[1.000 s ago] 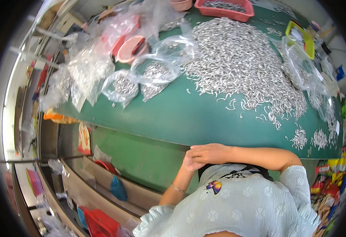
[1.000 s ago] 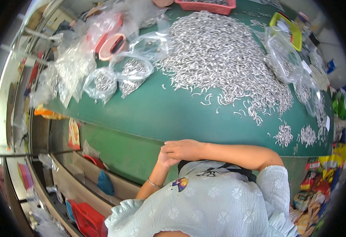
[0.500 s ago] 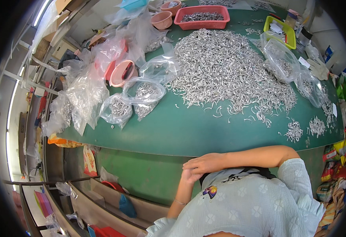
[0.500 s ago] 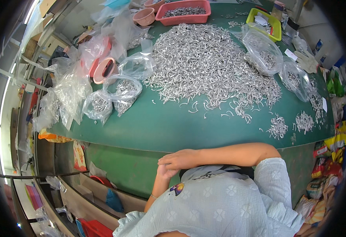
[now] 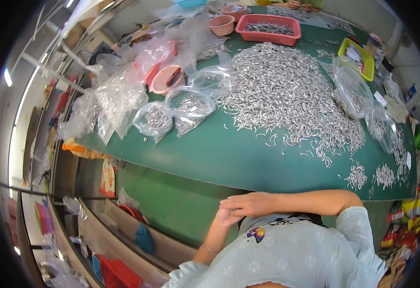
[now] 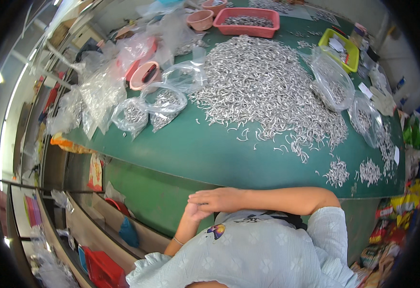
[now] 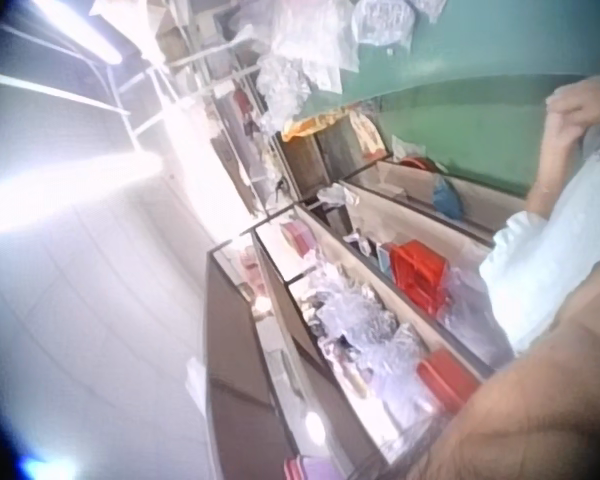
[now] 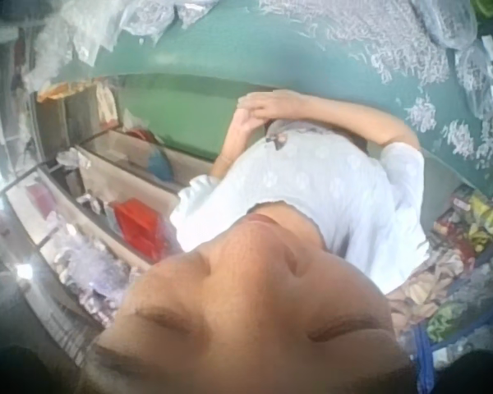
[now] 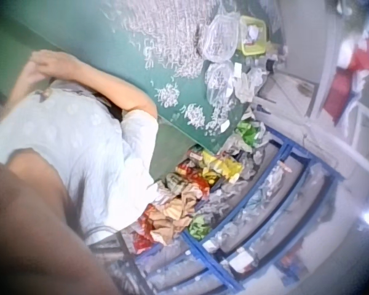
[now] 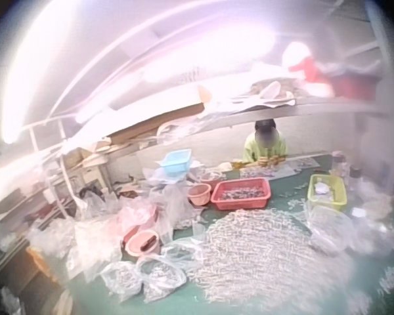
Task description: The person picks up metal hooks from a pile on a green table, holds a group of them in their palm, and then places them into small plastic bags.
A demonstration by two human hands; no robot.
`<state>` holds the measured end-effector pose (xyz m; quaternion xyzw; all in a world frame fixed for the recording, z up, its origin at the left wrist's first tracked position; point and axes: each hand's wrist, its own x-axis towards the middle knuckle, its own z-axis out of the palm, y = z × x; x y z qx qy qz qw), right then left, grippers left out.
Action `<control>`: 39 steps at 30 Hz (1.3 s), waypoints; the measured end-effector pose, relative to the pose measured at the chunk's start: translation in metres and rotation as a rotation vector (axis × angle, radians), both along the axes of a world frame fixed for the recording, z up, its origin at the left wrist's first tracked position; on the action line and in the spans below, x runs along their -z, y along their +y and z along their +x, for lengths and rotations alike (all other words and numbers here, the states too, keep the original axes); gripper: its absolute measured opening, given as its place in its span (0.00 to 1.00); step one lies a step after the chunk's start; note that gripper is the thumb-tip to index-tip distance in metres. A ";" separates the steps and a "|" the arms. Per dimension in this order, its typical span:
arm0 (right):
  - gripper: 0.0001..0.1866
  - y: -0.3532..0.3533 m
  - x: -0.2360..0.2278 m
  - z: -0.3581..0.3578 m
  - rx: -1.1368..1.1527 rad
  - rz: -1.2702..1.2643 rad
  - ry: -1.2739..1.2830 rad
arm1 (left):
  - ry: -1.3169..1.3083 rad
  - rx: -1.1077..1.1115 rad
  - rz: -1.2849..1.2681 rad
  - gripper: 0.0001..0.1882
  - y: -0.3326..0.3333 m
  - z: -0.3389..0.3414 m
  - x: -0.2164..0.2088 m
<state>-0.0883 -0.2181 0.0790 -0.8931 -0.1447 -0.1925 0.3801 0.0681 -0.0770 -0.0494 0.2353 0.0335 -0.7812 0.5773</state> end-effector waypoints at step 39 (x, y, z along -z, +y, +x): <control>0.17 -0.219 -0.053 0.167 0.527 -0.043 0.156 | -0.911 -0.882 -0.231 0.11 -0.260 0.166 -0.200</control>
